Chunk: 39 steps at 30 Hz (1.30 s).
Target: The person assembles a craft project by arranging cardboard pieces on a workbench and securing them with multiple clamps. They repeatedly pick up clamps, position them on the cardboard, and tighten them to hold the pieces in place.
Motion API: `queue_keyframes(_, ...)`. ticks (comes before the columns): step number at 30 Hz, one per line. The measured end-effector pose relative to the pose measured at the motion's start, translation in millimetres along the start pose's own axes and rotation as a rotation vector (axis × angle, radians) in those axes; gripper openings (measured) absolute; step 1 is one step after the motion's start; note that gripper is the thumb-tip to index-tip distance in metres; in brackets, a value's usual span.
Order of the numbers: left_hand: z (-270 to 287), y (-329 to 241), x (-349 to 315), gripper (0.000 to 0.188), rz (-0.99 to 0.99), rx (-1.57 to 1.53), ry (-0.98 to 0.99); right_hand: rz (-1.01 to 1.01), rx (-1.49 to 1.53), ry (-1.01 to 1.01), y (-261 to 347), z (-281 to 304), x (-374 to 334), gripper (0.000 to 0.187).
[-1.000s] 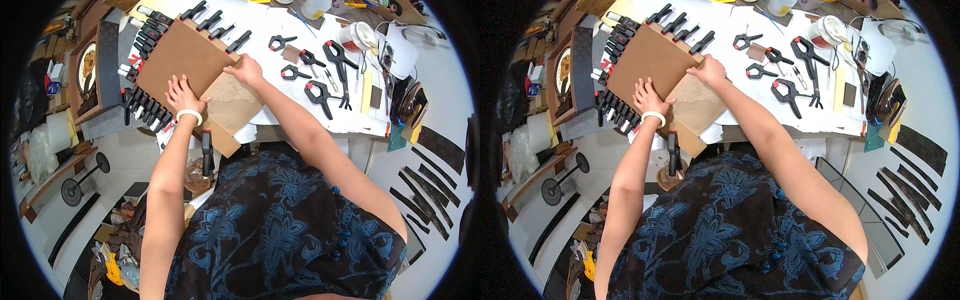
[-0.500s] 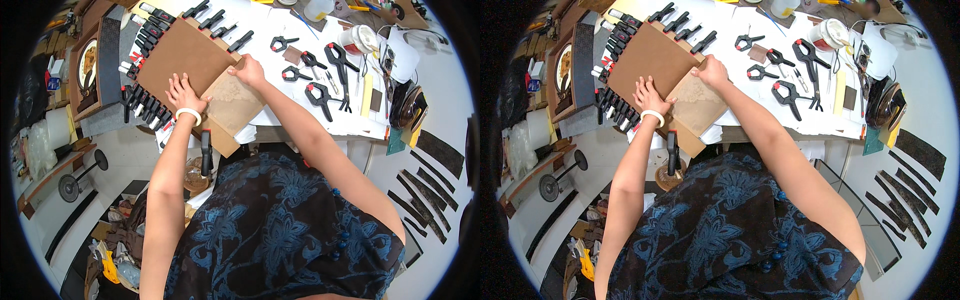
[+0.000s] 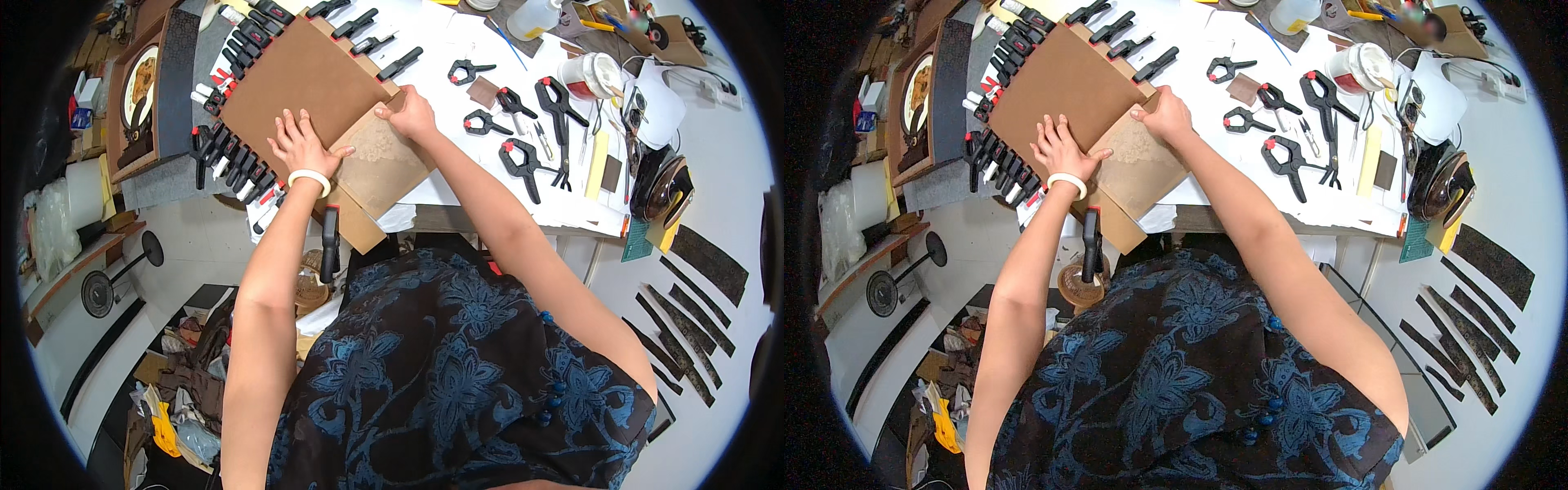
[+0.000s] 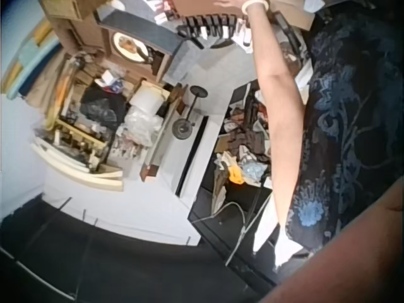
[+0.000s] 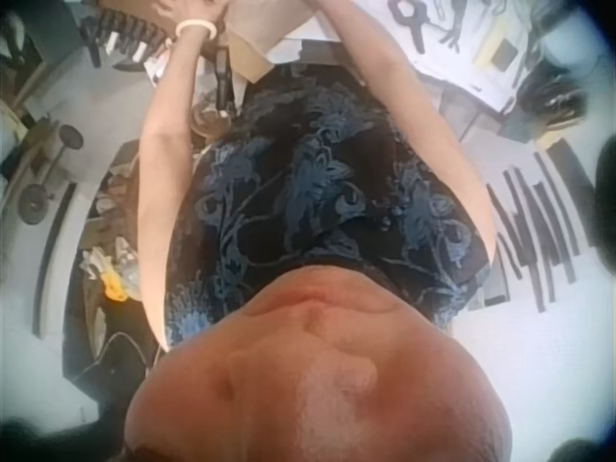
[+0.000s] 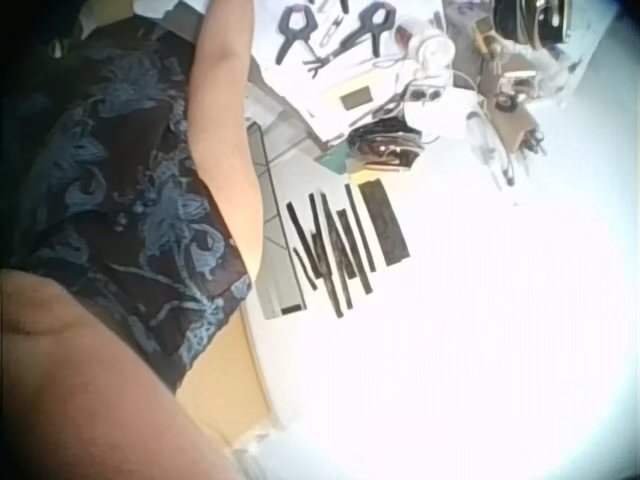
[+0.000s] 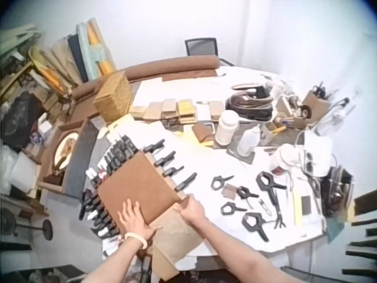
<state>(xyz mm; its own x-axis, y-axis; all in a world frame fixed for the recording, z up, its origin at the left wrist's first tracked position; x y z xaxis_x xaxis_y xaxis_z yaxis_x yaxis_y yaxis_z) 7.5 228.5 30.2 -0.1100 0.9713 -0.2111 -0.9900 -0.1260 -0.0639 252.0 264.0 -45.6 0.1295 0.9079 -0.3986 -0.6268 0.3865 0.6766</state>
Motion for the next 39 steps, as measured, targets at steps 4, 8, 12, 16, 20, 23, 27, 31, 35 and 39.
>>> queue_keyframes(4,1.3,-0.6,0.8,0.127,-0.020,0.006,-0.020,0.047,0.040,0.033,-0.9,-4.2,2.5,0.082)
queue_keyframes(8,0.1,-1.6,-0.2,0.124,-0.030,0.046,-0.031,0.084,0.092,0.041,-5.1,-9.8,1.6,0.083)
queue_keyframes(12,1.2,-6.9,0.8,0.123,-0.027,0.066,-0.032,0.214,0.080,-0.090,-6.9,-0.2,-1.3,0.090)
queue_keyframes(16,-2.4,-8.4,3.5,0.121,-0.027,0.071,-0.027,0.392,0.068,-0.395,-27.6,71.5,-22.6,0.064)
queue_keyframes(20,-3.3,0.3,-1.7,0.123,0.004,0.085,-0.026,0.342,-0.145,-0.574,-87.8,191.5,-47.9,0.037)
queue_keyframes(23,-3.0,-3.1,-1.2,0.123,0.000,0.073,-0.022,0.237,-0.541,-0.640,-150.0,265.9,-48.5,0.056)
queue_keyframes(27,-3.1,-8.3,3.6,0.122,-0.015,0.084,0.009,-0.066,-0.871,-0.482,-220.8,289.4,-29.7,0.079)
queue_keyframes(31,-1.6,-8.8,1.9,0.122,0.003,0.080,0.045,-0.017,-0.897,-0.401,-215.2,299.1,-15.3,0.067)
queue_keyframes(35,-2.8,1.4,-2.5,0.122,0.038,0.066,0.041,0.486,-0.649,-0.318,-108.9,281.8,-38.6,0.051)
queue_keyframes(39,2.0,-5.8,0.9,0.122,0.028,0.053,0.048,0.641,-0.566,0.105,-26.8,203.1,-20.5,0.053)
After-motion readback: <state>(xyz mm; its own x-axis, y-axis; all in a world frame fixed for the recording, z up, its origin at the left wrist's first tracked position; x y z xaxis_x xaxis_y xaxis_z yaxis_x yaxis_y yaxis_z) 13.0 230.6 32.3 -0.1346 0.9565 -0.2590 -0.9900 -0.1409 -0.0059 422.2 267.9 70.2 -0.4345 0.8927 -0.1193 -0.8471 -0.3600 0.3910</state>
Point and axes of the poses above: each hand's wrist, its own x-axis towards the middle knuckle, its own z-axis out of the back of the hand, y = z × x, the point moved 9 cm from there along x, towards the middle knuckle, and after that the axes turned 1 degree about z, right-handed, at the moved point
